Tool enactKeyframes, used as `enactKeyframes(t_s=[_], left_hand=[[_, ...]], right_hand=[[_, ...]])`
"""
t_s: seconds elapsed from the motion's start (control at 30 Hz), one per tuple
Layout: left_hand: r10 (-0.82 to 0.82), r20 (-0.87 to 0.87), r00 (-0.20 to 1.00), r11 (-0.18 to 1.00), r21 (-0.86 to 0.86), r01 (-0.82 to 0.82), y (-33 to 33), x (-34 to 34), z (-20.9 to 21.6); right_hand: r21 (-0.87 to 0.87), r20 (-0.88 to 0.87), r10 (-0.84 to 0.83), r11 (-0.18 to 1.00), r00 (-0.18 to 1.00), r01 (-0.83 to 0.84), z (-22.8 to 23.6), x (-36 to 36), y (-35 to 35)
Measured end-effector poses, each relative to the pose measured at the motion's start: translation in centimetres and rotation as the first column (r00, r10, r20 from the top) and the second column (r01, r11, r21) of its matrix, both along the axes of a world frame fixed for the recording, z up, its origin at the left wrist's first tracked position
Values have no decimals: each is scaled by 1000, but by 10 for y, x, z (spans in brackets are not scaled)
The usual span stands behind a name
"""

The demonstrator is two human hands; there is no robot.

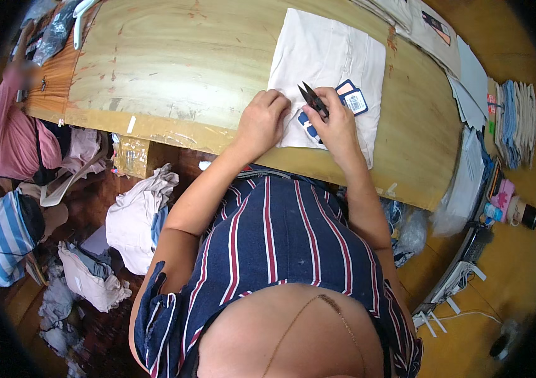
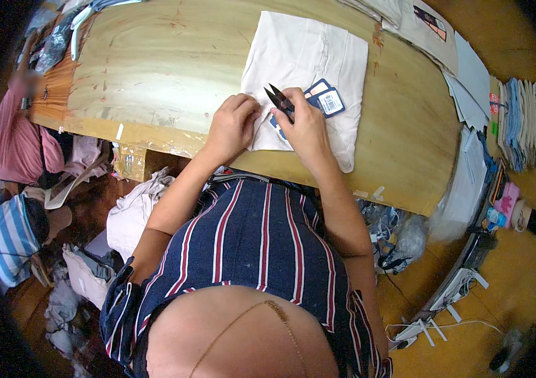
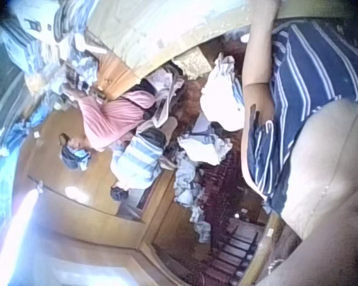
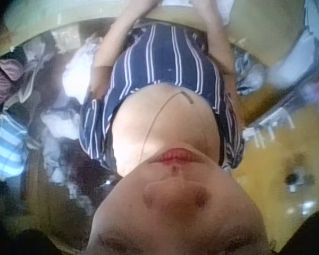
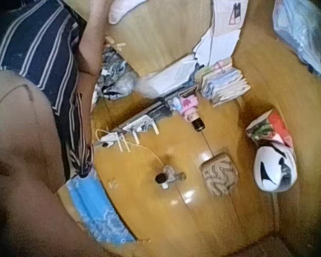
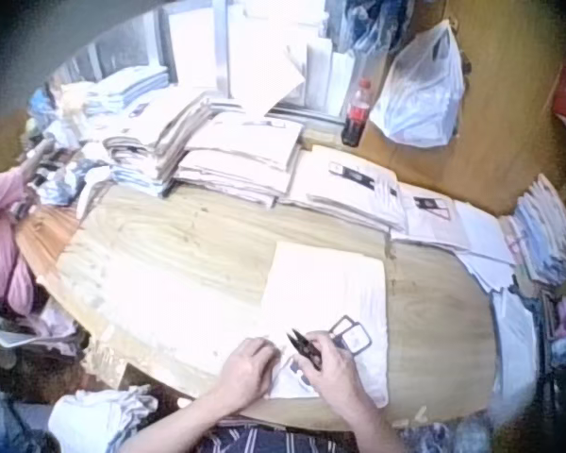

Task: The person places a folded tan shirt into a clear plastic bag, seals the bag, bundles a stack of similar packaged shirts with a blue tie, and then writes on a white document.

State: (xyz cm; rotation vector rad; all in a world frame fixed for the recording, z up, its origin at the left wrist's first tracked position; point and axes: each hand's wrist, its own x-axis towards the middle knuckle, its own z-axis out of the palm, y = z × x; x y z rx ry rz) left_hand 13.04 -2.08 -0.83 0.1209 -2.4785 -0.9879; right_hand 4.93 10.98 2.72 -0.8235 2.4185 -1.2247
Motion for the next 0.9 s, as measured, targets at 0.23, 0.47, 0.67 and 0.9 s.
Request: enactKeyframes(t_s=[0.23,0.47,0.67,0.9], left_hand=[[-4,61,998,990,144,-5,-12,-7,6],[-53,170,984,979,205,18,-19,-8,11],[-111,132,985,970,230,78,-20,-3,8],[-122,126,984,987,116,108,-13,2,7]], right_hand=[[204,142,9,978,990,-38,23,-5,2],[285,93,100,951,991,-122,25,-9,2],[233,105,58,969,993,-81,25,-12,0],[80,81,35,996,996,-42,8,-8,-5]])
